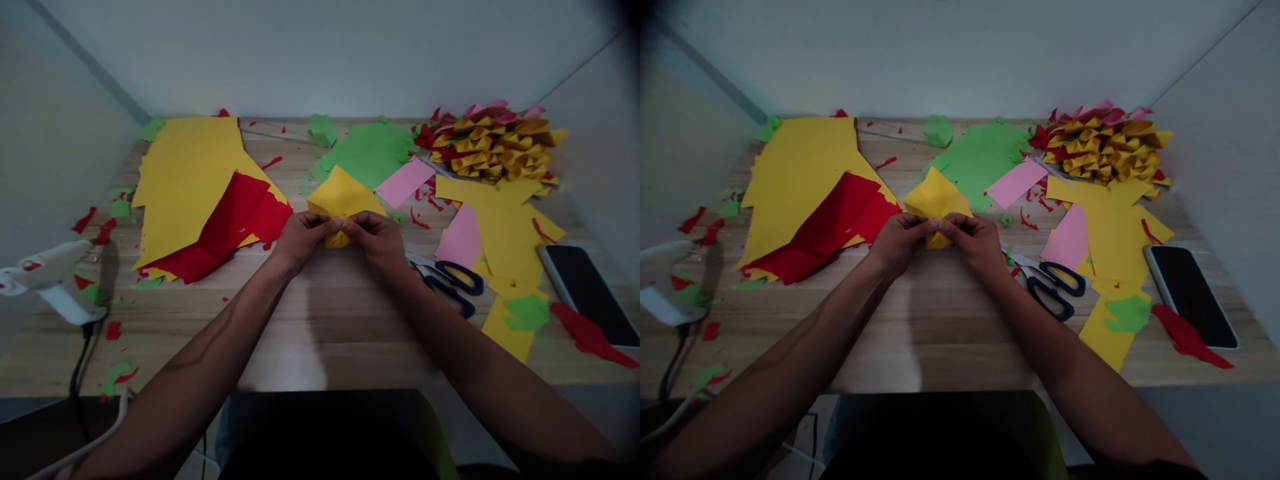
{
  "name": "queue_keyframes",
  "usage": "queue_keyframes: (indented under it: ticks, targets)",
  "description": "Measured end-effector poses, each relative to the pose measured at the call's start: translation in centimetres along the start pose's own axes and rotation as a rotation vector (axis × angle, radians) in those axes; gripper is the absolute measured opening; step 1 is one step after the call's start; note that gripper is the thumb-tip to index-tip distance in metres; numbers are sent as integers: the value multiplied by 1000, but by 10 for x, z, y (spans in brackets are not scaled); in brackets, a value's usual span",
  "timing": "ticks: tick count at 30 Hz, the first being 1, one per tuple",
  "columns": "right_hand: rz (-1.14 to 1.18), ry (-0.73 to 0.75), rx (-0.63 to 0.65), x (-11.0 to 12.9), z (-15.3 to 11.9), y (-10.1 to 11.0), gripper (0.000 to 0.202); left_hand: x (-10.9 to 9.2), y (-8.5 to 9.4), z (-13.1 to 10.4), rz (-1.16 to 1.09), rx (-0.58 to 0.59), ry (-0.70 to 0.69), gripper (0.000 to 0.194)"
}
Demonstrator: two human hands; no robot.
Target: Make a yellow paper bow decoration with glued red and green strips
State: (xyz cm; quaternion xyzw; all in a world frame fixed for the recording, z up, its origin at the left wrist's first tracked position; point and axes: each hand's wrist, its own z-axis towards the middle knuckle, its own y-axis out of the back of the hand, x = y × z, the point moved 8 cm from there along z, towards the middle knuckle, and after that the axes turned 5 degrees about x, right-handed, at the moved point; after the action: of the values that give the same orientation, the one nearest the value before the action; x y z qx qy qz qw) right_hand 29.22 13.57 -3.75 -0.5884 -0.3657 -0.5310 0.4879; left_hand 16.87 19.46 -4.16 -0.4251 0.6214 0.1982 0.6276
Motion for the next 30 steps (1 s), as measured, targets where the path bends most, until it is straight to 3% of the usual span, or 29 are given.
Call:
queue_keyframes:
  ticks: [12,21,30]
  targets:
    - [70,-22,9,-5,1,1,23,-3,1,-2,-8,-53,-35,27]
    - [43,38,14,6,-2,-1,22,-3,-1,-5,85,-41,-33,27]
    - [154,40,-92,0,4,8,31,-3,-2,-1,-136,67,-107,26]
